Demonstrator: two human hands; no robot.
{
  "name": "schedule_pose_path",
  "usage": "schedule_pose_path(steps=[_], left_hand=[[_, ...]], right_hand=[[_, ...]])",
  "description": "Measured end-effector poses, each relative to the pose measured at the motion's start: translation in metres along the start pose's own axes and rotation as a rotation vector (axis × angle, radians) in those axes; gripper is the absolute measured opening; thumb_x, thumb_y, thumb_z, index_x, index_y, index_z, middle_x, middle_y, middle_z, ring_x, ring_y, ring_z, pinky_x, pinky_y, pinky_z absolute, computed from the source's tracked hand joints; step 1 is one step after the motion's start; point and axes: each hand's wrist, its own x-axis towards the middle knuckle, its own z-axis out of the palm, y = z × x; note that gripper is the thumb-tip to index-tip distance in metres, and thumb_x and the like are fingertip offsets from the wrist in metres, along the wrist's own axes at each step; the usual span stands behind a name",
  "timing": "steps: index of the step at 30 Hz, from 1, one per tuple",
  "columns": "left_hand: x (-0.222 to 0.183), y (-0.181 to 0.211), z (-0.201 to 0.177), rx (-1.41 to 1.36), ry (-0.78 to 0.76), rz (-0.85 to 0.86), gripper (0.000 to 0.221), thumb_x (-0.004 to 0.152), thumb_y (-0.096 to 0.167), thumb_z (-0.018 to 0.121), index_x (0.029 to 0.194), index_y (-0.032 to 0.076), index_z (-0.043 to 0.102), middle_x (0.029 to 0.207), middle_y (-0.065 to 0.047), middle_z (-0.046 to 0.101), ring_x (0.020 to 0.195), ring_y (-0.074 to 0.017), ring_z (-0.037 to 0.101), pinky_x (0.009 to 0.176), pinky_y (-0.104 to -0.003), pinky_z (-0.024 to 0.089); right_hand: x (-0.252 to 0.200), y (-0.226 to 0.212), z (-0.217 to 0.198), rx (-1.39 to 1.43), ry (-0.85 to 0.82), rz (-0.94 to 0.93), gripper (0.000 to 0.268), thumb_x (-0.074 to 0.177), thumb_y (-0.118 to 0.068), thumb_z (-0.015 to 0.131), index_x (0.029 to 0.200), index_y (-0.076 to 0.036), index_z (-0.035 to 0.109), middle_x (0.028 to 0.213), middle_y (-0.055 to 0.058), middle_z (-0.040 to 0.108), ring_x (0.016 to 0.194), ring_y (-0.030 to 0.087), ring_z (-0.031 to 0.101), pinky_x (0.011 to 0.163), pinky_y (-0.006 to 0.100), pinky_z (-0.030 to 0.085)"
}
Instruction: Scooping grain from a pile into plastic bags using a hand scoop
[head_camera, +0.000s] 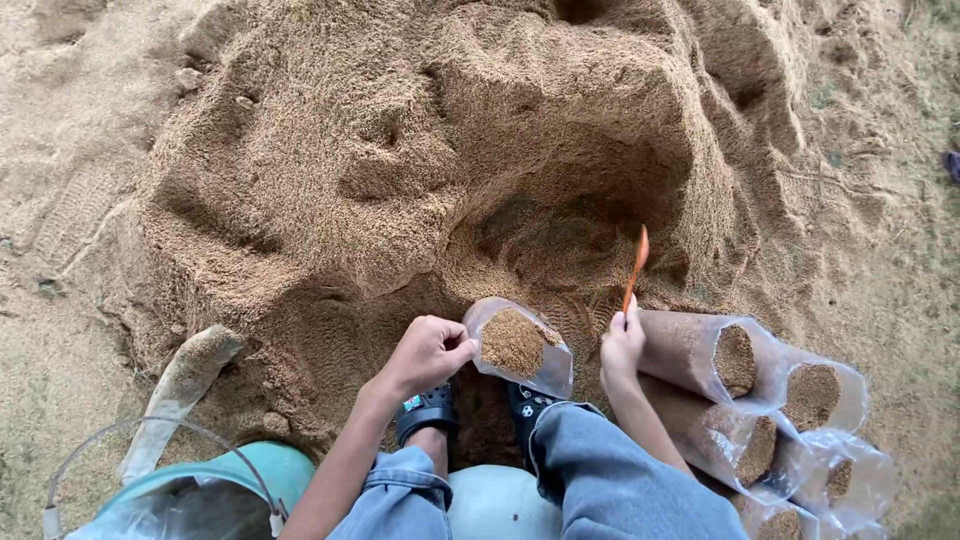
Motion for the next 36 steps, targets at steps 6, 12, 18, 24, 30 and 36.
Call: schedule_pose_path(steps=[6, 12, 18, 24, 30, 36], left_hand=[[0.002, -0.01, 0.004, -0.007, -0.001, 0.01, 0.026, 0.079, 0.017, 0.071, 0.055, 0.008, 0.065, 0.044, -0.009, 0.052, 0.047, -0.0144, 0.046, 0.045, -0.032, 0.036], [0.002, -0.009, 0.004, -0.035, 0.003, -0.011, 0.027, 0.079, 0.017, 0.07, 0.054, 0.008, 0.064, 0.043, -0.007, 0.052, 0.046, -0.0134, 0.045, 0.045, -0.03, 0.036], [0.004, -0.013, 0.007, -0.036, -0.01, -0.008, 0.025, 0.078, 0.017, 0.07, 0.056, 0.008, 0.065, 0.044, -0.008, 0.051, 0.048, -0.0127, 0.046, 0.045, -0.031, 0.036], [0.004, -0.013, 0.006, -0.044, -0.016, -0.036, 0.025, 0.079, 0.018, 0.071, 0.056, 0.008, 0.065, 0.043, -0.007, 0.053, 0.047, -0.0128, 0.046, 0.045, -0.03, 0.037], [0.006, -0.015, 0.008, -0.028, -0.018, -0.024, 0.026, 0.078, 0.02, 0.071, 0.056, 0.008, 0.064, 0.045, -0.011, 0.054, 0.047, -0.0157, 0.047, 0.046, -0.033, 0.037], [0.006, -0.016, 0.012, -0.018, -0.014, -0.024, 0.025, 0.078, 0.017, 0.069, 0.055, 0.009, 0.063, 0.045, -0.01, 0.054, 0.046, -0.0154, 0.048, 0.046, -0.033, 0.037]], right_hand=[[0.003, 0.035, 0.044, -0.514, -0.035, -0.17, 0.057, 0.105, -0.007, 0.048, 0.16, -0.001, 0.033, 0.123, 0.034, 0.063, 0.121, 0.044, 0.061, 0.105, 0.056, 0.042], [0.056, 0.114, 0.05, -0.579, -0.441, -0.362, 0.061, 0.104, -0.007, 0.053, 0.161, -0.022, 0.04, 0.104, 0.024, 0.066, 0.095, 0.038, 0.065, 0.087, 0.05, 0.049], [0.026, 0.047, 0.066, -0.524, -0.097, -0.403, 0.058, 0.106, -0.005, 0.045, 0.163, -0.018, 0.038, 0.1, 0.022, 0.057, 0.092, 0.039, 0.058, 0.087, 0.05, 0.044], [0.059, 0.133, 0.097, -0.469, -0.549, -0.35, 0.041, 0.103, -0.009, 0.056, 0.143, -0.018, 0.064, 0.095, 0.017, 0.066, 0.079, 0.028, 0.061, 0.082, 0.041, 0.048], [0.02, 0.045, 0.097, -0.358, -0.566, -0.213, 0.041, 0.106, -0.011, 0.052, 0.144, -0.024, 0.063, 0.089, 0.004, 0.072, 0.067, 0.013, 0.054, 0.066, 0.029, 0.047], [0.028, 0.057, 0.099, -0.611, -0.591, -0.221, 0.029, 0.108, -0.027, 0.054, 0.131, -0.03, 0.072, 0.096, 0.009, 0.078, 0.081, 0.028, 0.069, 0.079, 0.04, 0.053]])
